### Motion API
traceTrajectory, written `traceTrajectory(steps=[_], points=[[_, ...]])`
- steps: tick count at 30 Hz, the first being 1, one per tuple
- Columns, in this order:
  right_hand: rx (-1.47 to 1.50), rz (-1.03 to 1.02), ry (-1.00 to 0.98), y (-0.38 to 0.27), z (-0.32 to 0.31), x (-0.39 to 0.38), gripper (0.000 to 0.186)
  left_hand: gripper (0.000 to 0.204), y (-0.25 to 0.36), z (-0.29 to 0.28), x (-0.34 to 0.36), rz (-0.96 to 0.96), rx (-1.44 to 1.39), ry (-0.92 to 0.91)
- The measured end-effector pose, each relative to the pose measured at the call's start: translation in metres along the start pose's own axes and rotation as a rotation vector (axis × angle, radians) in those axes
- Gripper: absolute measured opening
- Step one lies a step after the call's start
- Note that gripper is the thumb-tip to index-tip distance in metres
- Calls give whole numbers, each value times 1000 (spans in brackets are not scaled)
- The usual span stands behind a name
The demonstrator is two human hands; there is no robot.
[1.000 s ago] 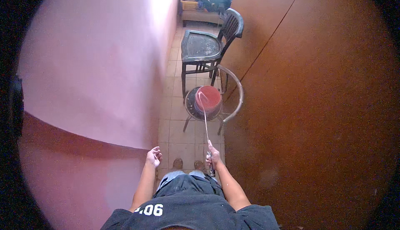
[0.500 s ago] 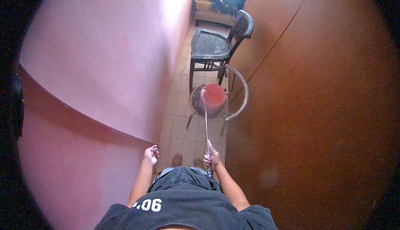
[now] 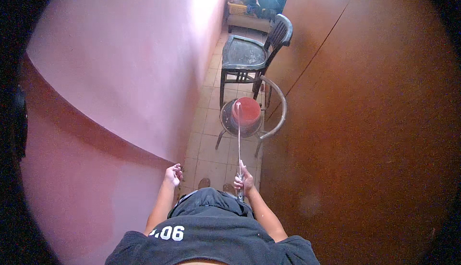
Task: Apply pink paint to an interior wall using a roller.
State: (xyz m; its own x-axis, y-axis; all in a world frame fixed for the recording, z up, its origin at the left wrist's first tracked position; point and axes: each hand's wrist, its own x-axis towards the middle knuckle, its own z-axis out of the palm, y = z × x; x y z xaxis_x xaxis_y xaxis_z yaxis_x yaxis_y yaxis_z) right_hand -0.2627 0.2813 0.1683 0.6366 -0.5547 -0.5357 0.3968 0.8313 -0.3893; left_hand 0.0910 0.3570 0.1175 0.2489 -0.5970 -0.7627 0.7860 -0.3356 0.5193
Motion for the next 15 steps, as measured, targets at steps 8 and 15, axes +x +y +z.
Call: traceTrajectory(steps=[8, 15], points=[[-84, -28, -42, -11, 16, -2, 54, 31, 8, 14, 0, -3, -7, -5], [-55, -40, -17, -9, 16, 2, 57, 29, 10, 12, -5, 12, -15, 30]])
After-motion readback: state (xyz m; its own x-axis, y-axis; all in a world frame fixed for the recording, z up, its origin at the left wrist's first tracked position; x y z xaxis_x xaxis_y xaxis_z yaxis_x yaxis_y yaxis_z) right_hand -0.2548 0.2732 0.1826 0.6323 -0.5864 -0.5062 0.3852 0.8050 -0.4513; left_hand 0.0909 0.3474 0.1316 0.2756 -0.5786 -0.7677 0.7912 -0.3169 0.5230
